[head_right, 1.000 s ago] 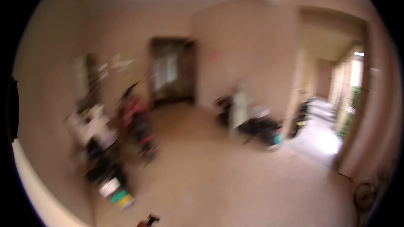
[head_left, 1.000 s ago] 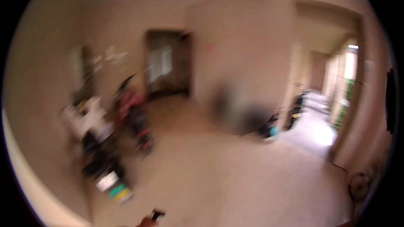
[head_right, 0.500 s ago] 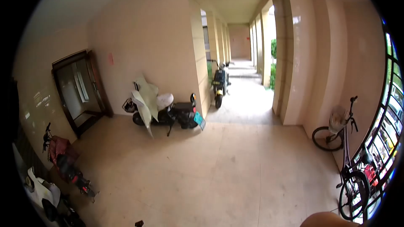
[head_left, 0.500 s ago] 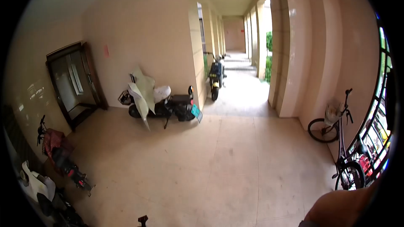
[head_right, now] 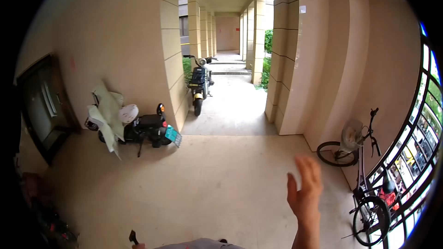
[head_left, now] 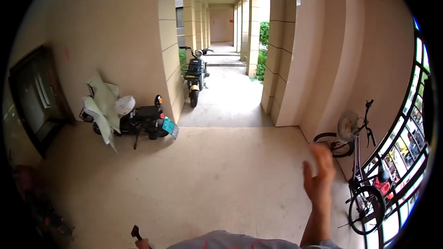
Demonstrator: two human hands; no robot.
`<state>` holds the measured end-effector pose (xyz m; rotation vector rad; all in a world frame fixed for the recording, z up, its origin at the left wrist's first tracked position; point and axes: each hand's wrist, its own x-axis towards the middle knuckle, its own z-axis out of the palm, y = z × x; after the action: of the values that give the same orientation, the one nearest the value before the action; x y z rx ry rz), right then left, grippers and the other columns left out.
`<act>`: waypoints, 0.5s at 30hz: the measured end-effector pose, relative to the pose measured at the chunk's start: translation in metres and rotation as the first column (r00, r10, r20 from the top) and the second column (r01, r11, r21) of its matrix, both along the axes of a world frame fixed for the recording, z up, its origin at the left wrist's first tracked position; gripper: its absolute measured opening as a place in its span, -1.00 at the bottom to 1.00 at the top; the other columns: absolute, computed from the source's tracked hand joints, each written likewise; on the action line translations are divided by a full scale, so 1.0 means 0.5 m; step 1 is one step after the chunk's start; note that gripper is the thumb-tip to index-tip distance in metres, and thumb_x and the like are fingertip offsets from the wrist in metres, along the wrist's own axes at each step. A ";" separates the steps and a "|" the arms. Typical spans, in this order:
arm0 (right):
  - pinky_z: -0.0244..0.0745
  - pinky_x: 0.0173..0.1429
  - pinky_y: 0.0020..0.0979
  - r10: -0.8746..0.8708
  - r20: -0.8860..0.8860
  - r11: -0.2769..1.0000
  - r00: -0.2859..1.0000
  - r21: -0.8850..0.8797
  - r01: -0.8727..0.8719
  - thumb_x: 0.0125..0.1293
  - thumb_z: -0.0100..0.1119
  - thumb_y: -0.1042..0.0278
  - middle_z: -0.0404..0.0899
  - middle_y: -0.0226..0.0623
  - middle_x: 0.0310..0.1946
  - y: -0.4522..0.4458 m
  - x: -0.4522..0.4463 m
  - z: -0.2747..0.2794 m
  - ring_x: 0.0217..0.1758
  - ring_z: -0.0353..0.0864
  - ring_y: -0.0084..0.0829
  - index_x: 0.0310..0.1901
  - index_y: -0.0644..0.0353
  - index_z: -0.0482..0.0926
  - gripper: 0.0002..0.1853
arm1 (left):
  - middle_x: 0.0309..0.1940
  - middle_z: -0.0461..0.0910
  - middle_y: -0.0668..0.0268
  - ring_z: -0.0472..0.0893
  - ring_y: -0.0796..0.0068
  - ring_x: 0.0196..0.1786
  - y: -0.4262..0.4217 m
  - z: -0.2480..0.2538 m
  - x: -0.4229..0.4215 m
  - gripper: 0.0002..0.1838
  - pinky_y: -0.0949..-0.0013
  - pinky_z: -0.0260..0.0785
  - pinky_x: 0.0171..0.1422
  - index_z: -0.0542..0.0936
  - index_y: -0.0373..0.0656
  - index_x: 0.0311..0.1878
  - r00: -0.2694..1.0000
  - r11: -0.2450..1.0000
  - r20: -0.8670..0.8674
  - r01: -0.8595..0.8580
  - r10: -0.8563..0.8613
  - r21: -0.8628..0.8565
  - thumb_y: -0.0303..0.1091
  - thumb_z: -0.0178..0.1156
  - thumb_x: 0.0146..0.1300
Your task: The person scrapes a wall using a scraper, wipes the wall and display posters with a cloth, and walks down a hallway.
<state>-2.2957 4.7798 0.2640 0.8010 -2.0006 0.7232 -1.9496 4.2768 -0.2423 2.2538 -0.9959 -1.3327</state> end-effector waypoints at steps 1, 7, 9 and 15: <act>0.32 0.10 -0.18 -0.050 0.231 0.991 0.972 0.129 0.020 -0.02 0.21 0.57 0.45 -0.04 -0.07 0.011 -0.065 -0.053 0.04 0.40 -0.03 0.02 0.28 0.43 -0.53 | -0.64 0.38 0.33 0.29 0.47 -0.60 0.004 -0.016 -0.065 -0.78 0.30 0.25 -0.42 0.39 -0.28 -0.53 0.996 0.997 -0.075 -0.052 0.048 -0.051 -0.49 0.28 -0.13; 0.32 0.16 -0.14 -0.490 0.807 0.870 0.330 0.475 0.130 -0.01 0.30 0.17 0.49 0.01 -0.01 0.173 -0.205 -0.472 0.09 0.44 -0.04 0.09 0.19 0.44 -0.41 | -0.57 0.53 0.34 0.52 0.51 -0.44 0.095 0.325 -0.736 -0.81 0.34 0.34 -0.37 0.62 -0.29 -0.43 0.560 0.567 -0.157 0.701 -0.813 -0.433 -0.37 0.29 -0.13; 0.31 0.20 -0.18 -0.510 0.852 0.859 0.119 0.511 0.024 -0.01 0.29 0.12 0.47 -0.03 0.04 0.186 -0.231 -0.528 0.13 0.42 -0.06 0.10 0.20 0.44 -0.39 | -0.57 0.53 0.38 0.48 0.58 -0.46 0.112 0.323 -0.928 -0.83 0.42 0.30 -0.37 0.61 -0.28 -0.44 0.363 0.449 -0.265 0.683 -0.893 -0.577 -0.37 0.29 -0.09; 0.37 0.11 -0.14 -0.478 0.847 0.864 0.230 0.407 0.297 0.09 0.21 0.24 0.51 -0.02 -0.06 0.156 -0.550 -0.572 0.08 0.44 -0.04 0.03 0.21 0.44 -0.55 | -0.68 0.45 0.30 0.46 0.41 -0.60 0.148 0.400 -1.361 -0.76 0.32 0.27 -0.56 0.59 -0.31 -0.42 0.098 0.365 -0.482 0.786 -0.870 -0.499 -0.28 0.26 0.06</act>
<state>-2.5706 4.8575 -0.0222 -0.2638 -3.1936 0.7905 -2.6300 4.3508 -0.0421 0.6335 -2.0493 -2.1937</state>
